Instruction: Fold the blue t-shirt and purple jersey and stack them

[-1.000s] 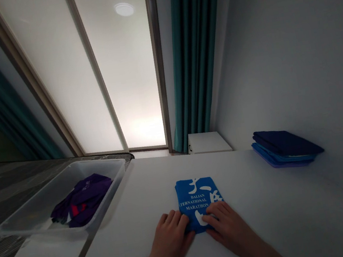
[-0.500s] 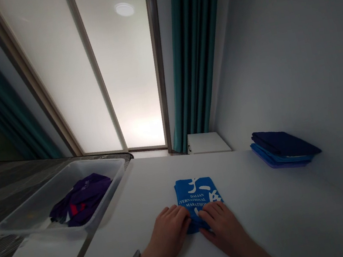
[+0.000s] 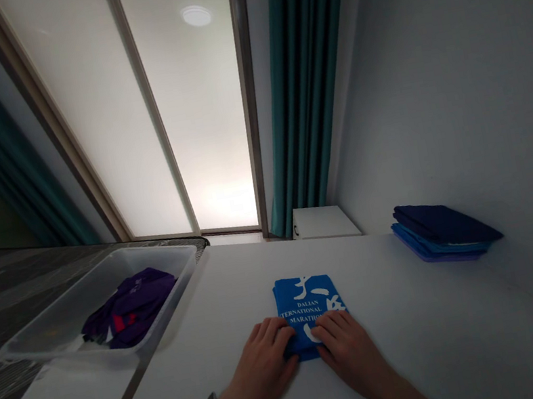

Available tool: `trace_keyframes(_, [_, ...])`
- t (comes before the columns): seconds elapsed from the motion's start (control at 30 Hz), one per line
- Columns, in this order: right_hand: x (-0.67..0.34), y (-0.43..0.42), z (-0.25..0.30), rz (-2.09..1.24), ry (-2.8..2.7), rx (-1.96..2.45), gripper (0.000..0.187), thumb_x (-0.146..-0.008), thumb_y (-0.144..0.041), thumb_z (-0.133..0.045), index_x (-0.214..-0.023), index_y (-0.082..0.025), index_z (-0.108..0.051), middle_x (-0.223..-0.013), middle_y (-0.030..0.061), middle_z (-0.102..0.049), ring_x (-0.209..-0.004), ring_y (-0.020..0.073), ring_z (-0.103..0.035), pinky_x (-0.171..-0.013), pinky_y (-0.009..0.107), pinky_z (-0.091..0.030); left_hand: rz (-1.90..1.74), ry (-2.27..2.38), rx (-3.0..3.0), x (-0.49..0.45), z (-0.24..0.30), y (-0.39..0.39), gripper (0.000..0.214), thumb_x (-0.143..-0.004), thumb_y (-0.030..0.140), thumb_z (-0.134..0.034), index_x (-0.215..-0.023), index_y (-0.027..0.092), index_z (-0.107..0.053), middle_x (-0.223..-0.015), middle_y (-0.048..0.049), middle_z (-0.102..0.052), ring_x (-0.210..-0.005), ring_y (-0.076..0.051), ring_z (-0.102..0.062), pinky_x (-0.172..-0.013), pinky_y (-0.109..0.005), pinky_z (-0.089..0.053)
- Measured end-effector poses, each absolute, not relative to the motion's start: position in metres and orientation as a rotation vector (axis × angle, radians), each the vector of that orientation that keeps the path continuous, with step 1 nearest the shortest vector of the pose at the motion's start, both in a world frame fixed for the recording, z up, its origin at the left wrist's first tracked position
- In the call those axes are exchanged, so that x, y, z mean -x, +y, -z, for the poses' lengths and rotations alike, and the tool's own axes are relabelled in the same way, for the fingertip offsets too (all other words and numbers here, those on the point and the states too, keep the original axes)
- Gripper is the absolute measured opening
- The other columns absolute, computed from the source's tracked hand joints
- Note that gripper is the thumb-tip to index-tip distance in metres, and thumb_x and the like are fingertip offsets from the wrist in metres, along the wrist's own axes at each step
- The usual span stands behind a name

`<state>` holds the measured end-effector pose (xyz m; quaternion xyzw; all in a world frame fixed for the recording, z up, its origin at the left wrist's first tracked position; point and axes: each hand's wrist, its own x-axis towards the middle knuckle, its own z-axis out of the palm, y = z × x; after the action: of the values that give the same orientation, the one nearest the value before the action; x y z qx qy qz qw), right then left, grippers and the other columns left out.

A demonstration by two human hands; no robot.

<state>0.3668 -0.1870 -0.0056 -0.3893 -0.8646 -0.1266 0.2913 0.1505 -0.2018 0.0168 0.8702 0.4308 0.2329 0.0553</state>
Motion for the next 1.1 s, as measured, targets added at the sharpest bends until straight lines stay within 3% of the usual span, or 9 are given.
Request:
trace_keyframes(0.17, [-0.366,-0.186,0.007,0.39,-2.31,0.986,0.014,-0.084,-0.011,-0.059,-0.089,-0.023,-0.054,-0.086,0.0014,-0.064,-0.087,0.0201,-0.059,-0.083,0.035,-0.042,-0.688,1.264,-2.718,-0.152,-0.007,-0.196,0.051,-0.081,0.013,-0.066,-0.127,0.026,-0.05,-0.132,-0.0065,-0.055,-0.123,-0.026,-0.049,-0.103,-0.046,-0.042])
trace_keyframes(0.37, [-0.365,-0.187,0.007,0.302,-2.269,0.953,0.015,-0.084,-0.008,-0.053,-0.087,-0.022,-0.053,-0.088,0.0024,-0.064,-0.087,0.0206,-0.058,-0.083,0.036,-0.043,-0.671,1.261,-2.652,-0.155,0.001,-0.189,0.074,-0.081,0.016,-0.066,-0.147,0.026,-0.032,-0.153,-0.008,-0.039,-0.14,-0.027,-0.034,-0.113,-0.05,-0.034])
trace_keyframes(0.5, [-0.366,-0.188,0.006,0.207,-2.214,0.959,0.017,-0.082,-0.006,-0.05,-0.087,-0.022,-0.052,-0.09,0.003,-0.064,-0.088,0.0207,-0.057,-0.083,0.036,-0.044,-0.617,1.28,-2.592,-0.154,0.003,-0.187,0.079,-0.084,0.018,-0.061,-0.152,0.028,-0.021,-0.158,-0.0088,-0.029,-0.144,-0.028,-0.029,-0.114,-0.054,-0.031])
trace_keyframes(0.7, [-0.367,-0.189,0.004,0.112,-2.159,0.913,0.016,-0.082,-0.006,-0.049,-0.086,-0.022,-0.05,-0.088,0.0037,-0.062,-0.086,0.0202,-0.056,-0.08,0.035,-0.045,-0.548,1.306,-2.557,-0.153,0.003,-0.188,0.079,-0.086,0.019,-0.06,-0.153,0.029,-0.02,-0.16,-0.0077,-0.024,-0.146,-0.028,-0.023,-0.115,-0.054,-0.028])
trace_keyframes(0.9, [-0.366,-0.192,0.005,0.134,-2.244,0.895,0.016,-0.082,-0.007,-0.052,-0.086,-0.022,-0.051,-0.087,0.0024,-0.063,-0.087,0.02,-0.056,-0.084,0.036,-0.043,-0.636,1.242,-2.624,-0.152,-0.004,-0.189,0.07,-0.084,0.016,-0.059,-0.148,0.028,-0.033,-0.157,-0.0076,-0.03,-0.143,-0.028,-0.028,-0.114,-0.053,-0.03])
trace_keyframes(1.1, [-0.371,-0.19,0.008,0.139,-2.298,0.892,0.012,-0.083,-0.01,-0.056,-0.085,-0.021,-0.053,-0.088,0.0022,-0.063,-0.087,0.0202,-0.056,-0.081,0.035,-0.044,-0.682,1.175,-2.716,-0.148,-0.017,-0.193,0.04,-0.083,0.014,-0.064,-0.12,0.027,-0.059,-0.132,-0.0053,-0.056,-0.119,-0.026,-0.051,-0.102,-0.045,-0.044])
